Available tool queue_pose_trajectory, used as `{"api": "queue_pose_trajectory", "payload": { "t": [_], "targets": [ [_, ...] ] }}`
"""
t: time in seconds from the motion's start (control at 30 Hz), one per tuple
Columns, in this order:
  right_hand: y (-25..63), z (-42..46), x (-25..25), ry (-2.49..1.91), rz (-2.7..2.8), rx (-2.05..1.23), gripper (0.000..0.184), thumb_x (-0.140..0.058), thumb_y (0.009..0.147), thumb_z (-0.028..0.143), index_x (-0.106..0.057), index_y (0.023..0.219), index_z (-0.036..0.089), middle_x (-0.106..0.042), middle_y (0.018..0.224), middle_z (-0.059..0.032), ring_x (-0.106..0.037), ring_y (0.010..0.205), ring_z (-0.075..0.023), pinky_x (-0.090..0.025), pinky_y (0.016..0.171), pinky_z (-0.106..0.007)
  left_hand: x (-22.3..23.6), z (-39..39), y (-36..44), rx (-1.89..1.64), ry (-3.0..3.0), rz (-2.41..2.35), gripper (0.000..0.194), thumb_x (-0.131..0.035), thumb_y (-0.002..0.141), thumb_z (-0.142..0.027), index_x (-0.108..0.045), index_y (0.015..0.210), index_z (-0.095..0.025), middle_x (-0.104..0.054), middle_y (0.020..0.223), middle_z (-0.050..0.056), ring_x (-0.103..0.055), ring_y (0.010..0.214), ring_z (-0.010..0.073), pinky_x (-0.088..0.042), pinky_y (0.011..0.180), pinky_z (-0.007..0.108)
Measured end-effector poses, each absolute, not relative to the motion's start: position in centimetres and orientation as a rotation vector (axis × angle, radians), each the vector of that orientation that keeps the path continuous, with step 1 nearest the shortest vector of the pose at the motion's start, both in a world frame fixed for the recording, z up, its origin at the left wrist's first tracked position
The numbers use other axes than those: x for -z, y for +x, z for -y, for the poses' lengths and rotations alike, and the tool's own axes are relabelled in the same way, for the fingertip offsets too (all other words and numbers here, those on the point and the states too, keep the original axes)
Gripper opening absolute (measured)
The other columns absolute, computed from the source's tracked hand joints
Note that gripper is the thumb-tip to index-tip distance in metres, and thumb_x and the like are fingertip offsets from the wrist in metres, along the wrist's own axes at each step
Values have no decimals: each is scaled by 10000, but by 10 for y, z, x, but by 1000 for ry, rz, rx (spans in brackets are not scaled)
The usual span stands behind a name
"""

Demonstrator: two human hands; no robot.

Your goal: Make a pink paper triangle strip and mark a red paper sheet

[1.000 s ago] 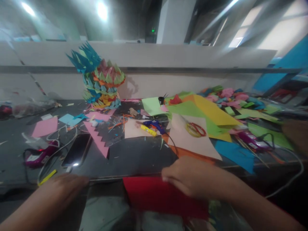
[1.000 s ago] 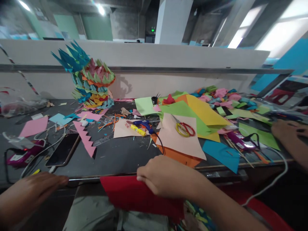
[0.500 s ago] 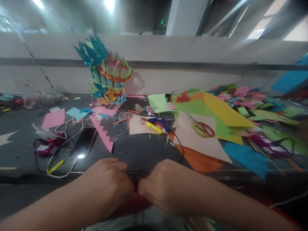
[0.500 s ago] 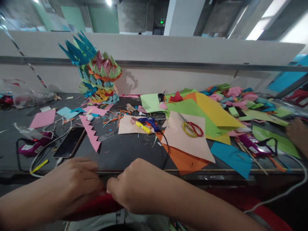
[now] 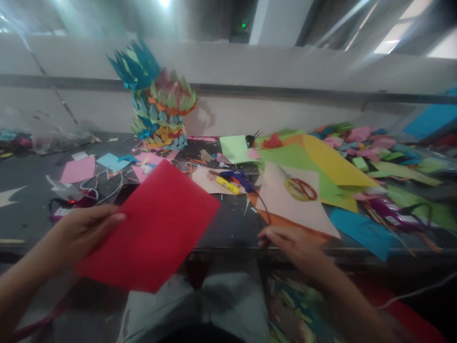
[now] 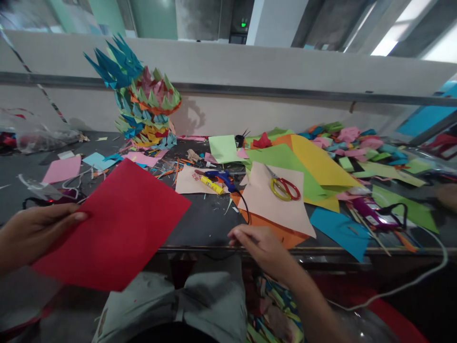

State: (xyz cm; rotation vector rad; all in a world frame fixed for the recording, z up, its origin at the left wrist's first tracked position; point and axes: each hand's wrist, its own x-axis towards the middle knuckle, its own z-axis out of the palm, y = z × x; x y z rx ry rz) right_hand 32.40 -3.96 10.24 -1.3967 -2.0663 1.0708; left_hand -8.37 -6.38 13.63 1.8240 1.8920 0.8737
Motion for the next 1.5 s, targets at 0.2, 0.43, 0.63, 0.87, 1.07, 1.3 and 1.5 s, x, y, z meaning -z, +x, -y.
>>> {"api": "queue_pose_trajectory", "payload": {
  "t": [0.2,0.43,0.63,0.87,1.07,1.3,1.5],
  "targets": [
    [241,71,-58,-925,1417,-1688,407,-582,762,522,-650,964,175,-677,889,-64,-627,786,-172,-482,723,-299,-101,55,-45,-947,1713,-1709,378,-496,770,-513,-568,627,-171,-516,554,-25,-444,519,109,-352,470,183],
    [211,68,-52,-1003,918,-1649,252,-690,699,426,-689,740,178,-667,692,-22,-597,663,-151,-478,696,-285,-55,51,-7,-1141,1145,-1421,410,-554,735,-571,-528,672,-167,-494,606,-30,-418,531,99,-341,484,182],
    [215,68,-49,-1025,757,-1543,305,-761,582,466,-674,675,189,-675,669,-16,-596,631,-165,-490,640,-287,-39,53,6,-1194,943,-1285,384,-585,739,-537,-498,687,-167,-457,611,-43,-398,540,87,-345,511,179],
    [211,75,-58,-947,708,-1830,388,-644,676,556,-650,813,193,-671,703,-30,-584,553,-163,-459,516,-268,-37,63,17,-1185,856,-1195,391,-592,743,-527,-461,665,-167,-444,589,-52,-369,504,74,-308,482,176],
    [206,71,-54,-994,752,-1570,509,-702,678,420,-544,1127,239,-647,785,-13,-604,686,-171,-479,605,-273,-37,66,25,-1189,796,-1130,372,-589,741,-536,-503,712,-176,-516,626,-35,-450,546,99,-381,535,198],
    [214,68,-49,-1103,863,-1262,576,-724,651,332,-492,1169,232,-631,975,-58,-601,855,-208,-499,722,-318,-37,65,14,-1261,1030,-1401,412,-562,739,-568,-521,680,-162,-493,639,-25,-426,582,103,-363,530,187],
    [214,64,-39,-1140,859,-1349,623,-695,694,337,-451,1250,200,-681,844,-34,-627,712,-181,-500,693,-327,-34,69,7,-1259,1144,-1522,373,-553,758,-524,-563,668,-163,-524,635,-21,-455,587,113,-375,543,191]
  ]
}}
